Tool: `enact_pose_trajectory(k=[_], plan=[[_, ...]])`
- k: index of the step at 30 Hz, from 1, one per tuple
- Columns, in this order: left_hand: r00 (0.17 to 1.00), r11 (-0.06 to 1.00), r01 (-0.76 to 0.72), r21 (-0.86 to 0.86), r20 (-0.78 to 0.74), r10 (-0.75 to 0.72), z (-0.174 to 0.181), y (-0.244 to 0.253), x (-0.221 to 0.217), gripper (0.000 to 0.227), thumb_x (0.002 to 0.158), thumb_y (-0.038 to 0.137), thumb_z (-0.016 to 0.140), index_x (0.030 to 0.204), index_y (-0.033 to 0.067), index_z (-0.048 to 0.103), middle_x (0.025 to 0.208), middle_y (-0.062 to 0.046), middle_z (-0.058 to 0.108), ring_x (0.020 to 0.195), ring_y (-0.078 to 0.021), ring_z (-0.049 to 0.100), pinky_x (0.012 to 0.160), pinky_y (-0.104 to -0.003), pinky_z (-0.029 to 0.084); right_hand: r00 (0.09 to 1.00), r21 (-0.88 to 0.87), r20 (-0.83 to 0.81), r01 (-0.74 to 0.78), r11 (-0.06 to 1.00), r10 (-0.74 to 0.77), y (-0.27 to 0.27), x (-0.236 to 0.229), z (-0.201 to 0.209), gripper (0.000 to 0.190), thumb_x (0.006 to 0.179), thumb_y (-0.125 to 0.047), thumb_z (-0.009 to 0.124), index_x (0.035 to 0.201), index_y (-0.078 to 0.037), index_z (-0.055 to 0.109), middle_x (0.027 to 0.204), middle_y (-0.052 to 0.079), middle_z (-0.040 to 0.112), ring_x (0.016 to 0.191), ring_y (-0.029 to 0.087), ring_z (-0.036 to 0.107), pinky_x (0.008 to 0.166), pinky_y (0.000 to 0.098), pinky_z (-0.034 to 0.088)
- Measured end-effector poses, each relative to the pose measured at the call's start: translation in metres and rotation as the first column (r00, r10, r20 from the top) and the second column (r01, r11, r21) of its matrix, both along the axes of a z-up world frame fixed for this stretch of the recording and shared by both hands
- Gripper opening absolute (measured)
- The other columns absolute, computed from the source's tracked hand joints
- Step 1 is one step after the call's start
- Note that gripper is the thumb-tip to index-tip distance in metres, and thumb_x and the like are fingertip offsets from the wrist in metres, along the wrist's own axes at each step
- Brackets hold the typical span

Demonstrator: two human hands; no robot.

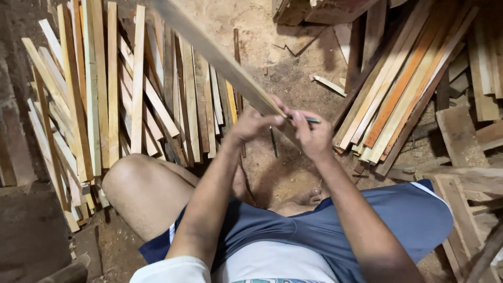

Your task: The person marks and shaves thin wooden strips using a pencil and a metal tool in a workshop environment.

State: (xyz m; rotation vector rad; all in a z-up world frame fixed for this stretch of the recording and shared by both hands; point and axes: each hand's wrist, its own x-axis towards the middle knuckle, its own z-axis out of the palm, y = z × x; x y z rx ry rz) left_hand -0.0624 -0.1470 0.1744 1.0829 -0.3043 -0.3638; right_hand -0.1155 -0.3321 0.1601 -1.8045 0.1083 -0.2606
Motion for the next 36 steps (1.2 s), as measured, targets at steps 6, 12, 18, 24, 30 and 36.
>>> enact_pose_trajectory(k=[6,12,18,24,30,36], plan=[[0.992,0.974,-0.11,-0.199,0.036,0.12,0.035,0.053,0.025,0.038,0.082,0.001,0.081,0.111,0.0073,0.057,0.106,-0.02,0.071,0.104,-0.0325,0.072,0.096,-0.042,0.056,0.964,-0.324,-0.234,0.043,0.945,-0.124,-0.078,-0.028,-0.059,0.017,0.101,-0.026,0.072,0.107,-0.012,0.081,0.083,0.019,0.075,0.076,0.034,0.073,0.065,0.0454,0.054],[0.98,0.975,-0.184,-0.126,-0.096,0.173,0.021,0.04,0.025,0.04,0.081,0.0,0.08,0.111,0.0072,0.056,0.101,-0.019,0.073,0.096,-0.0296,0.075,0.086,-0.037,0.06,0.968,-0.184,0.158,0.225,0.957,-0.197,-0.034,-0.033,0.007,0.015,0.105,-0.009,0.068,0.116,-0.007,0.078,0.091,0.017,0.076,0.08,0.025,0.073,0.075,0.0397,0.058],[0.973,0.974,-0.116,0.193,-0.174,0.151,-0.014,-0.01,0.01,0.054,0.084,0.029,0.088,0.124,0.0046,0.062,0.101,-0.015,0.072,0.091,-0.0223,0.068,0.076,-0.037,0.058,1.0,-0.254,0.018,-0.016,0.967,0.022,-0.003,-0.056,-0.023,0.043,0.084,-0.014,0.087,0.125,-0.01,0.074,0.106,0.021,0.076,0.104,0.039,0.071,0.088,0.0475,0.055],[0.948,0.974,-0.172,0.148,-0.244,0.205,-0.03,-0.023,0.016,0.065,0.083,0.028,0.089,0.131,0.0034,0.052,0.089,-0.01,0.069,0.075,-0.0203,0.072,0.058,-0.028,0.058,0.995,-0.276,-0.09,0.015,0.961,-0.041,0.015,-0.071,-0.025,0.045,0.083,-0.021,0.088,0.125,-0.014,0.076,0.112,0.02,0.076,0.111,0.035,0.07,0.092,0.0474,0.057],[0.947,0.995,-0.07,0.077,-0.31,0.091,-0.013,-0.018,0.0,0.063,0.08,0.01,0.082,0.137,0.0088,0.055,0.097,-0.009,0.076,0.082,-0.0191,0.075,0.067,-0.027,0.059,0.885,0.072,-0.462,-0.032,0.997,0.062,0.004,-0.063,-0.008,0.038,0.105,-0.042,0.059,0.127,-0.015,0.075,0.128,0.012,0.072,0.125,0.025,0.064,0.11,0.0442,0.047],[0.902,0.999,-0.05,-0.005,-0.43,0.043,-0.077,-0.034,0.017,0.044,0.087,0.004,0.074,0.13,0.0051,0.063,0.104,-0.016,0.077,0.078,-0.0288,0.077,0.06,-0.037,0.065,0.847,0.454,-0.532,0.285,0.844,0.0,0.006,-0.06,-0.061,0.048,0.1,-0.045,0.067,0.125,-0.004,0.069,0.089,0.008,0.068,0.064,0.01,0.062,0.051,0.0198,0.056]])
